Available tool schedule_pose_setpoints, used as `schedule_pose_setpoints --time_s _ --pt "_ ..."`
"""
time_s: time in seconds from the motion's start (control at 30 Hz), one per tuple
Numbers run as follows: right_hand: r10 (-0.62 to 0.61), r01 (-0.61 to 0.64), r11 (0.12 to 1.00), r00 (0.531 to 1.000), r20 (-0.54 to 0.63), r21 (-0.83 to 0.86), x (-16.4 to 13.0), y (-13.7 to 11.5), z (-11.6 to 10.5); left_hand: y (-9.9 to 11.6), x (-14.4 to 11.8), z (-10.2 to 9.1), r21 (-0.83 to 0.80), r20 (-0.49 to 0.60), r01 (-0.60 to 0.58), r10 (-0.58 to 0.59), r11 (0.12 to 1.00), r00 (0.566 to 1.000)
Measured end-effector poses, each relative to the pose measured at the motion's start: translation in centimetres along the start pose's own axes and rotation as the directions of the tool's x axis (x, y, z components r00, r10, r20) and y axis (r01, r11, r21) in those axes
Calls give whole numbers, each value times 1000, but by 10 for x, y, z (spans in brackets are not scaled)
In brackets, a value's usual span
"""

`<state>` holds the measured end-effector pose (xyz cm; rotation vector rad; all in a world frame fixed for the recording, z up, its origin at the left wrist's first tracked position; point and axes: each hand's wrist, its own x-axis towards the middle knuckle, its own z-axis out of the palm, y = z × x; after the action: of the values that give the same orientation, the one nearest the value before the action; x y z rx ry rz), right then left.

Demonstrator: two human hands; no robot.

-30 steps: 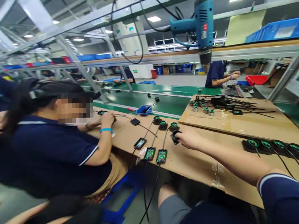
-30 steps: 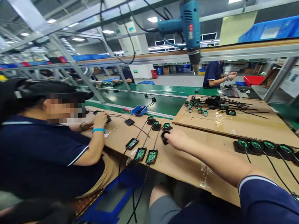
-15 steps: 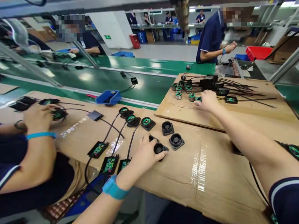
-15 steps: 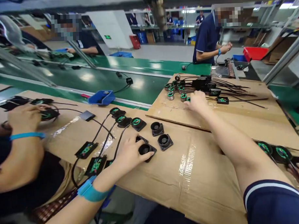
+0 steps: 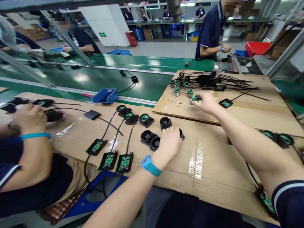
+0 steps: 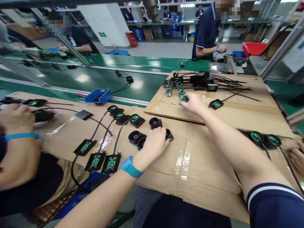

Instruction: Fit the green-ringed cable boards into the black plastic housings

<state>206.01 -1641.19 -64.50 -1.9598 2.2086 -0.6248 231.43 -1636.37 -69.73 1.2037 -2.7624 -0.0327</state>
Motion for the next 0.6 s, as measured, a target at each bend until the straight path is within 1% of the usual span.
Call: schedule_pose_setpoints --time_s 0.07,0.13,0.17,0.23,0.27,0.3,0.37,0.47,0.53,0.6 --pt "-22 35 975 998 -58 220 -50 -22 -10 9 -9 9 -111 -65 -29 22 993 998" --pt "-2 38 923 996 -93 384 -102 -43 -11 16 -23 23 -325 -142 -38 -10 945 990" --pt "26 22 897 994 -102 442 -126 -52 -8 18 -30 31 -450 -167 -37 -43 892 985" --pt "99 -27 846 989 -108 533 -168 -65 4 22 -41 47 -663 -186 -26 -131 748 974" --pt "141 -59 824 985 -103 564 -184 -68 11 23 -45 54 -731 -189 -20 -175 682 966" --pt "183 -92 806 978 -99 585 -196 -70 18 24 -48 59 -772 -196 -18 -211 635 958" --pt "254 -138 781 961 -108 609 -212 -70 29 24 -50 64 -800 -225 -28 -256 600 940" --pt "306 -148 785 937 -168 602 -218 -69 34 21 -53 64 -798 -277 -64 -270 600 922" --pt "287 -129 826 934 -212 549 -218 -72 32 20 -54 63 -781 -312 -76 -281 620 908" --pt "243 -104 865 943 -228 491 -217 -78 31 20 -54 63 -745 -357 -90 -281 661 891"
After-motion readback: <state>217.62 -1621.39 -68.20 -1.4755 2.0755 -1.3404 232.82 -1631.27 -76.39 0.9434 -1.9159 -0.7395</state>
